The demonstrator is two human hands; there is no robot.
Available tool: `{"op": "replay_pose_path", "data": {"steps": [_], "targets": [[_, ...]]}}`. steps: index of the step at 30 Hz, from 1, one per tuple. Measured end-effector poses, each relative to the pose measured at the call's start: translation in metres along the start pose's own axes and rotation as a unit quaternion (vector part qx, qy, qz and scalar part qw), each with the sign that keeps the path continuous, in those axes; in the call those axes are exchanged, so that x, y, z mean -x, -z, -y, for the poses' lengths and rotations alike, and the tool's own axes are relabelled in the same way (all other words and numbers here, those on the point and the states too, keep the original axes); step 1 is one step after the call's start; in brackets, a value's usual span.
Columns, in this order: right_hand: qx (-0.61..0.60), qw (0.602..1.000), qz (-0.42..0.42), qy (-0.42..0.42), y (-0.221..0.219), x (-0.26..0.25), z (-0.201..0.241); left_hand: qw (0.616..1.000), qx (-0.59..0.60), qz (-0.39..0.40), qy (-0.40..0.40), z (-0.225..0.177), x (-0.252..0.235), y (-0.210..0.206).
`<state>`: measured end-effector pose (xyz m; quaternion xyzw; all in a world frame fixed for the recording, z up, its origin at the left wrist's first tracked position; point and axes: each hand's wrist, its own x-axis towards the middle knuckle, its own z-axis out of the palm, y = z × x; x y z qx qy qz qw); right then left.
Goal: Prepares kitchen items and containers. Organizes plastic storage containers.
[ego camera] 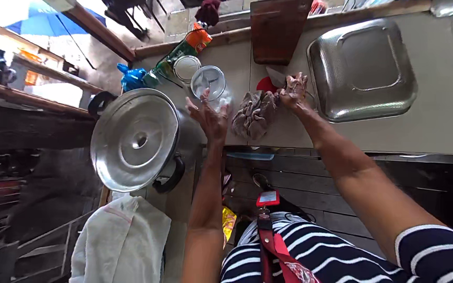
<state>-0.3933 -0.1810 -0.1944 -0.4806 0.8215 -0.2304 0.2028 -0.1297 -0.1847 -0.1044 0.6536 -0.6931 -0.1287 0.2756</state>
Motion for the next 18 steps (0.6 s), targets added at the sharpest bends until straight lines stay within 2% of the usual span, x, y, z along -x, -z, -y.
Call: {"op": "replay_pose_path", "data": {"steps": [1,4,7,8,10,14,15,17,18], "targets": [[-0.008,0.999,-0.022,0.022,0.003,0.006,0.001,1.000,0.020,0.006,0.019,0.006,-0.005,0.000],[-0.096,0.989,-0.060,0.090,0.019,0.038,0.022,0.995,0.100,-0.005,-0.011,0.014,-0.001,0.011],[-0.281,0.954,0.015,0.106,0.026,0.090,0.052,0.976,0.210,-0.044,-0.022,0.012,0.035,0.050],[-0.370,0.922,0.054,0.099,0.025,0.107,0.062,0.963,0.264,-0.052,-0.019,0.011,0.051,0.071],[-0.532,0.826,0.158,0.093,0.024,0.142,0.084,0.938,0.345,-0.045,-0.011,0.015,0.090,0.118],[-0.674,0.631,0.359,0.137,0.032,0.243,0.139,0.899,0.427,-0.094,-0.035,0.042,0.196,0.200],[-0.667,0.602,0.414,0.147,0.031,0.281,0.158,0.906,0.401,-0.126,-0.056,0.046,0.232,0.227],[-0.620,0.598,0.481,0.165,0.019,0.360,0.184,0.934,0.276,-0.209,-0.085,0.051,0.311,0.279],[-0.599,0.580,0.527,0.166,0.007,0.399,0.190,0.945,0.208,-0.242,-0.068,0.052,0.357,0.301]]}}
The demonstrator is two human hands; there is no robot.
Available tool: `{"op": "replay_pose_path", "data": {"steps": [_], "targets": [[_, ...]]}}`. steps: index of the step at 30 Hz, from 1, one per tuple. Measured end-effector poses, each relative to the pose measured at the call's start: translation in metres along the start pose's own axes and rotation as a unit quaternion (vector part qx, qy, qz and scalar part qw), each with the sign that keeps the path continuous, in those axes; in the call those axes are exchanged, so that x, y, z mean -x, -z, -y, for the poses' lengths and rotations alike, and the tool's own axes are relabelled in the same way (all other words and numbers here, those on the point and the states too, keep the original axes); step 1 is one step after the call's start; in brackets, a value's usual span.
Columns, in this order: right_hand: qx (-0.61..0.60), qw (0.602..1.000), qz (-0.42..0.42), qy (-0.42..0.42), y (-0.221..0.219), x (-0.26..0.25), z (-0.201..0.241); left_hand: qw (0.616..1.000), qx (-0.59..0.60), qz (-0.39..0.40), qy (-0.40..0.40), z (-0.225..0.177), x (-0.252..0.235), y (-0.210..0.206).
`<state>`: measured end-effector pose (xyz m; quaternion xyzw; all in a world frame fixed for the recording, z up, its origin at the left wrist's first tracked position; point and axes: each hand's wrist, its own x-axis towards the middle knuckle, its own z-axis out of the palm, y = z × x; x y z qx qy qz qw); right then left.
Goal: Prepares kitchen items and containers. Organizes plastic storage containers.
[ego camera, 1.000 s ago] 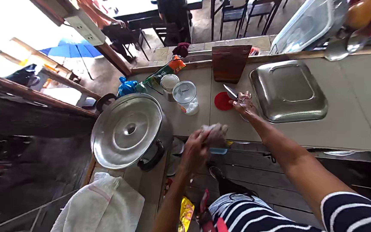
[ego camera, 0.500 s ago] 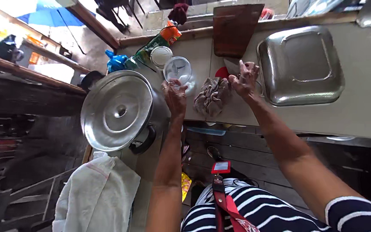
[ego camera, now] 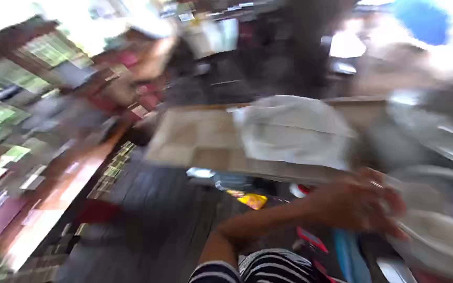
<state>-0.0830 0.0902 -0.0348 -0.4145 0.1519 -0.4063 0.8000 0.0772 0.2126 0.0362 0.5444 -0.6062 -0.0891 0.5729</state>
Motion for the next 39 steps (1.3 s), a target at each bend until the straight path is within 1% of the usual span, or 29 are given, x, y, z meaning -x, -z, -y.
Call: {"op": "replay_pose_path", "data": {"steps": [1,2,4,6,7,8,9,10,11,12,13,14,15,16,17,18,20,21,22,24,26,28,29,31,33,35,39], "targets": [[-0.015,0.996,0.061,-0.056,-0.025,0.009,-0.027,0.998,-0.060,-0.032,0.009,-0.017,0.034,0.034],[-0.024,0.984,0.128,-0.123,-0.052,0.019,-0.054,0.992,-0.104,-0.059,0.028,-0.033,0.067,0.063],[-0.076,0.932,0.270,-0.231,-0.107,0.042,-0.113,0.978,-0.173,-0.093,0.073,-0.063,0.136,0.121],[-0.110,0.874,0.367,-0.299,-0.164,0.072,-0.166,0.959,-0.223,-0.135,0.114,-0.092,0.207,0.175],[-0.126,0.845,0.399,-0.331,-0.197,0.090,-0.187,0.952,-0.218,-0.166,0.137,-0.107,0.244,0.201],[-0.139,0.809,0.447,-0.355,-0.231,0.106,-0.210,0.947,-0.182,-0.216,0.155,-0.123,0.282,0.226],[-0.117,0.794,0.467,-0.370,-0.266,0.127,-0.227,0.934,-0.118,-0.284,0.180,-0.141,0.321,0.250],[-0.110,0.774,0.481,-0.398,-0.296,0.144,-0.248,0.912,-0.048,-0.353,0.204,-0.155,0.363,0.271],[-0.122,0.746,0.489,-0.435,-0.324,0.157,-0.270,0.879,0.006,-0.419,0.227,-0.164,0.405,0.291],[-0.135,0.727,0.482,-0.470,-0.352,0.170,-0.290,0.831,0.023,-0.487,0.268,-0.170,0.450,0.308],[-0.149,0.715,0.461,-0.504,-0.377,0.184,-0.308,0.771,-0.018,-0.539,0.339,-0.174,0.495,0.320],[-0.159,0.707,0.436,-0.534,-0.399,0.194,-0.328,0.695,-0.097,-0.555,0.446,-0.177,0.538,0.329],[-0.158,0.703,0.418,-0.553,-0.420,0.202,-0.349,0.610,-0.180,-0.542,0.550,-0.177,0.577,0.334],[-0.158,0.696,0.403,-0.574,-0.440,0.207,-0.373,0.540,-0.234,-0.534,0.607,-0.175,0.614,0.335],[-0.166,0.678,0.389,-0.602,-0.460,0.211,-0.397,0.498,-0.256,-0.545,0.624,-0.174,0.647,0.332],[-0.160,0.666,0.390,-0.616,-0.482,0.215,-0.420,0.473,-0.249,-0.578,0.616,-0.175,0.678,0.328],[-0.137,0.660,0.400,-0.622,-0.527,0.230,-0.463,0.442,-0.181,-0.682,0.554,-0.179,0.730,0.320],[-0.125,0.661,0.408,-0.617,-0.551,0.239,-0.483,0.420,-0.163,-0.725,0.520,-0.181,0.752,0.318],[-0.122,0.656,0.418,-0.617,-0.576,0.248,-0.504,0.391,-0.170,-0.752,0.503,-0.183,0.774,0.318],[-0.126,0.637,0.429,-0.628,-0.628,0.271,-0.540,0.317,-0.195,-0.776,0.509,-0.186,0.815,0.322],[-0.125,0.607,0.444,-0.647,-0.679,0.293,-0.577,0.234,-0.204,-0.794,0.523,-0.192,0.846,0.333],[-0.123,0.583,0.451,-0.665,-0.726,0.311,-0.608,0.157,-0.170,-0.809,0.540,-0.202,0.866,0.353],[-0.114,0.579,0.458,-0.665,-0.748,0.320,-0.619,0.129,-0.156,-0.816,0.542,-0.208,0.875,0.368],[-0.099,0.567,0.466,-0.672,-0.791,0.339,-0.640,0.100,-0.146,-0.820,0.545,-0.223,0.889,0.402],[-0.078,0.578,0.438,-0.684,-0.824,0.355,-0.663,0.089,-0.150,-0.813,0.556,-0.236,0.903,0.435],[-0.058,0.590,0.416,-0.690,-0.850,0.366,-0.689,0.091,-0.173,-0.803,0.563,-0.241,0.924,0.467],[-0.049,0.591,0.392,-0.703,-0.883,0.403,-0.737,0.107,-0.214,-0.800,0.550,-0.248,0.982,0.538]]}}
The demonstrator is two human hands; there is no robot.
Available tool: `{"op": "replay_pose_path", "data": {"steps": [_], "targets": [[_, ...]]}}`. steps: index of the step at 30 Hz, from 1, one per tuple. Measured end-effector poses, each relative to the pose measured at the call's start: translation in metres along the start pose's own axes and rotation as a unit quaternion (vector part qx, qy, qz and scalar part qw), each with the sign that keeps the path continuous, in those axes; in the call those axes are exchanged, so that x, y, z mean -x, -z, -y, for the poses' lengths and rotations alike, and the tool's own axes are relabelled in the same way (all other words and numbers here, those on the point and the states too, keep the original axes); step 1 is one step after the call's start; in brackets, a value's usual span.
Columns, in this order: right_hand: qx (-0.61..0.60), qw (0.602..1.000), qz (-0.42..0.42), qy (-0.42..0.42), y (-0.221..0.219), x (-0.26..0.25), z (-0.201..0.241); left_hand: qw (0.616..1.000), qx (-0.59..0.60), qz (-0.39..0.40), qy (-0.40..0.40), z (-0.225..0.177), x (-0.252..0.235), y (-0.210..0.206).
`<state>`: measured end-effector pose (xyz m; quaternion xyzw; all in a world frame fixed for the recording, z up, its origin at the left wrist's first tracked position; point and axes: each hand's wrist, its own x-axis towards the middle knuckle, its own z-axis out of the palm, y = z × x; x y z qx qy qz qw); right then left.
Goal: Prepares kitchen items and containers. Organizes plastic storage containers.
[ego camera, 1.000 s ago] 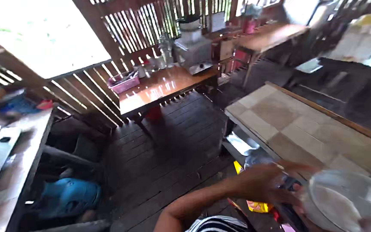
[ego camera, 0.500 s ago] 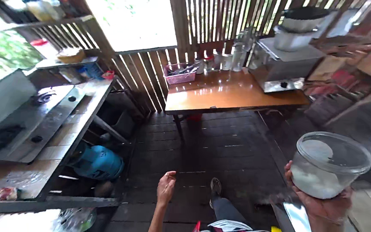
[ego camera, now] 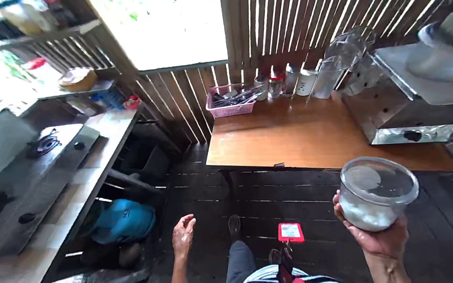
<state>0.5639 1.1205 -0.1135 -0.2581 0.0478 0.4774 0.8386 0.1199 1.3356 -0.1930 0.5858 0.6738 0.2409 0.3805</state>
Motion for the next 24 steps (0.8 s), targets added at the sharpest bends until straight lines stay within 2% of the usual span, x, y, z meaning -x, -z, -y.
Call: {"op": "replay_pose_path", "data": {"steps": [5,9,12,15,18,20,22,24], "targets": [[-0.014,0.999,-0.029,0.028,-0.024,-0.067,-0.042,0.996,0.018,0.044,-0.075,-0.073,-0.159,-0.042],[-0.025,0.993,-0.072,0.094,-0.048,-0.116,-0.077,0.985,0.011,0.097,-0.143,-0.166,-0.320,-0.095],[0.004,0.981,-0.142,0.135,-0.078,-0.140,-0.093,0.973,-0.007,0.130,-0.192,-0.233,-0.421,-0.136],[-0.015,0.968,-0.192,0.159,-0.106,-0.154,-0.099,0.965,0.011,0.079,-0.249,-0.273,-0.499,-0.165],[-0.046,0.966,-0.170,0.191,-0.115,-0.152,-0.096,0.962,0.127,0.016,-0.240,-0.321,-0.535,-0.186],[-0.044,0.961,-0.167,0.218,-0.123,-0.147,-0.094,0.958,0.169,0.011,-0.231,-0.344,-0.535,-0.209],[-0.037,0.955,-0.158,0.249,-0.121,-0.137,-0.091,0.953,0.178,0.052,-0.240,-0.358,-0.524,-0.241],[-0.041,0.950,-0.146,0.273,-0.120,-0.134,-0.088,0.934,0.177,0.124,-0.285,-0.362,-0.513,-0.271]]}}
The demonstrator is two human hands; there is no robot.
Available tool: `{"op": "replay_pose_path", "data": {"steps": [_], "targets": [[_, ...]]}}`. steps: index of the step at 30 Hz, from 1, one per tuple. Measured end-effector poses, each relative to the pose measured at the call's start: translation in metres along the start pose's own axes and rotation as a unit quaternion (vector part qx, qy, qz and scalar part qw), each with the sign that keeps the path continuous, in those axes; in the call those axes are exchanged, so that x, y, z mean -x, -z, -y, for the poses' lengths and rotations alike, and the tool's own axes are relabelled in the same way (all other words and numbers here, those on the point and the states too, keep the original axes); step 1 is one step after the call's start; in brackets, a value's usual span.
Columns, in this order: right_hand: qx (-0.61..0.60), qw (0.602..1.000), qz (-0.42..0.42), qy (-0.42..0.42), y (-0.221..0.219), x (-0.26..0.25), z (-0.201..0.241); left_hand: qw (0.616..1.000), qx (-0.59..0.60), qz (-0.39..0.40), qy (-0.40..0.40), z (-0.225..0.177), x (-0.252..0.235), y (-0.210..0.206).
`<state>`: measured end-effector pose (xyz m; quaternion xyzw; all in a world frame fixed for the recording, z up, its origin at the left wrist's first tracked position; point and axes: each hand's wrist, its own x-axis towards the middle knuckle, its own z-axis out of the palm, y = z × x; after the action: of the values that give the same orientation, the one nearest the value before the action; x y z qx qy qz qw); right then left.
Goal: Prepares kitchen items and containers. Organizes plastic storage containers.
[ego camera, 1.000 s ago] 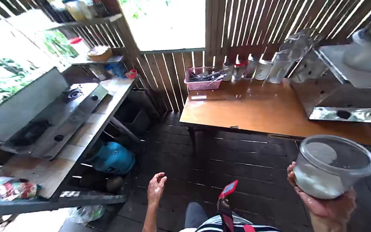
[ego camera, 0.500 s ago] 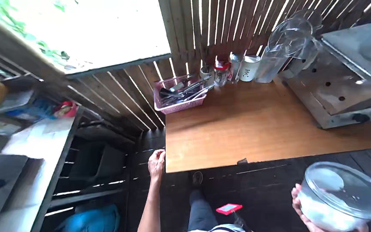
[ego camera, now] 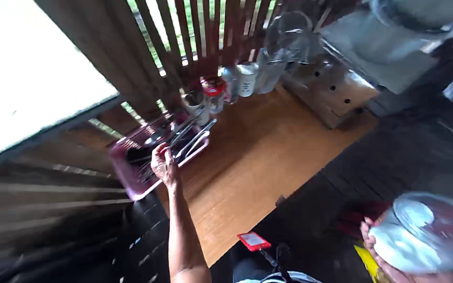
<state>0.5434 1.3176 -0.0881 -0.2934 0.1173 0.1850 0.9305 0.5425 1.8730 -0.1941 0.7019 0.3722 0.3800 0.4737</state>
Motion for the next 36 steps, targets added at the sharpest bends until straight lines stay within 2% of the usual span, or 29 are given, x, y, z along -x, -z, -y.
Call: {"op": "replay_pose_path", "data": {"steps": [1,2,3,5,7,9,11,13,15,17,20,24,25,27,30,31,33,35,36], "targets": [[-0.034,0.999,-0.010,0.025,0.000,0.002,0.001,0.998,0.005,0.053,-0.028,-0.001,0.003,-0.015],[-0.072,0.994,-0.059,0.064,-0.002,0.007,0.004,0.991,0.015,0.118,-0.058,-0.008,0.011,-0.036],[-0.113,0.982,-0.118,0.099,-0.003,0.015,0.012,0.977,0.032,0.197,-0.075,-0.023,0.027,-0.062],[-0.186,0.955,-0.176,0.147,0.009,0.022,0.035,0.940,0.081,0.316,-0.101,-0.063,0.057,-0.116],[-0.193,0.941,-0.207,0.187,0.025,0.031,0.060,0.900,0.121,0.400,-0.121,-0.121,0.112,-0.159],[-0.182,0.929,-0.241,0.213,0.039,0.045,0.083,0.856,0.182,0.473,-0.101,-0.185,0.194,-0.186],[-0.174,0.920,-0.255,0.243,0.059,0.061,0.105,0.782,0.233,0.574,-0.062,-0.231,0.277,-0.210],[-0.168,0.908,-0.273,0.271,0.084,0.080,0.127,0.690,0.229,0.686,-0.037,-0.268,0.356,-0.229],[-0.167,0.890,-0.300,0.299,0.112,0.099,0.147,0.617,0.201,0.761,-0.003,-0.297,0.431,-0.244],[-0.158,0.879,-0.311,0.326,0.141,0.118,0.162,0.569,0.176,0.803,0.015,-0.317,0.497,-0.253],[-0.099,0.866,-0.312,0.378,0.184,0.146,0.183,0.520,0.165,0.838,-0.015,-0.337,0.575,-0.267],[-0.111,0.844,-0.300,0.429,0.219,0.186,0.202,0.524,0.178,0.827,-0.099,-0.362,0.650,-0.273],[-0.131,0.841,-0.281,0.444,0.223,0.199,0.208,0.508,0.188,0.828,-0.145,-0.368,0.663,-0.275],[-0.159,0.832,-0.225,0.481,0.231,0.224,0.218,0.450,0.202,0.839,-0.230,-0.382,0.685,-0.277],[-0.176,0.828,-0.195,0.496,0.248,0.254,0.217,0.366,0.209,0.864,-0.275,-0.402,0.718,-0.287],[-0.177,0.824,-0.215,0.493,0.254,0.265,0.215,0.344,0.209,0.870,-0.284,-0.408,0.729,-0.293],[-0.200,0.791,-0.324,0.479,0.261,0.294,0.209,0.319,0.218,0.873,-0.297,-0.417,0.747,-0.305],[-0.263,0.720,-0.426,0.481,0.273,0.323,0.198,0.313,0.224,0.870,-0.309,-0.430,0.767,-0.317],[-0.303,0.677,-0.455,0.493,0.282,0.339,0.189,0.297,0.232,0.870,-0.316,-0.437,0.779,-0.322]]}}
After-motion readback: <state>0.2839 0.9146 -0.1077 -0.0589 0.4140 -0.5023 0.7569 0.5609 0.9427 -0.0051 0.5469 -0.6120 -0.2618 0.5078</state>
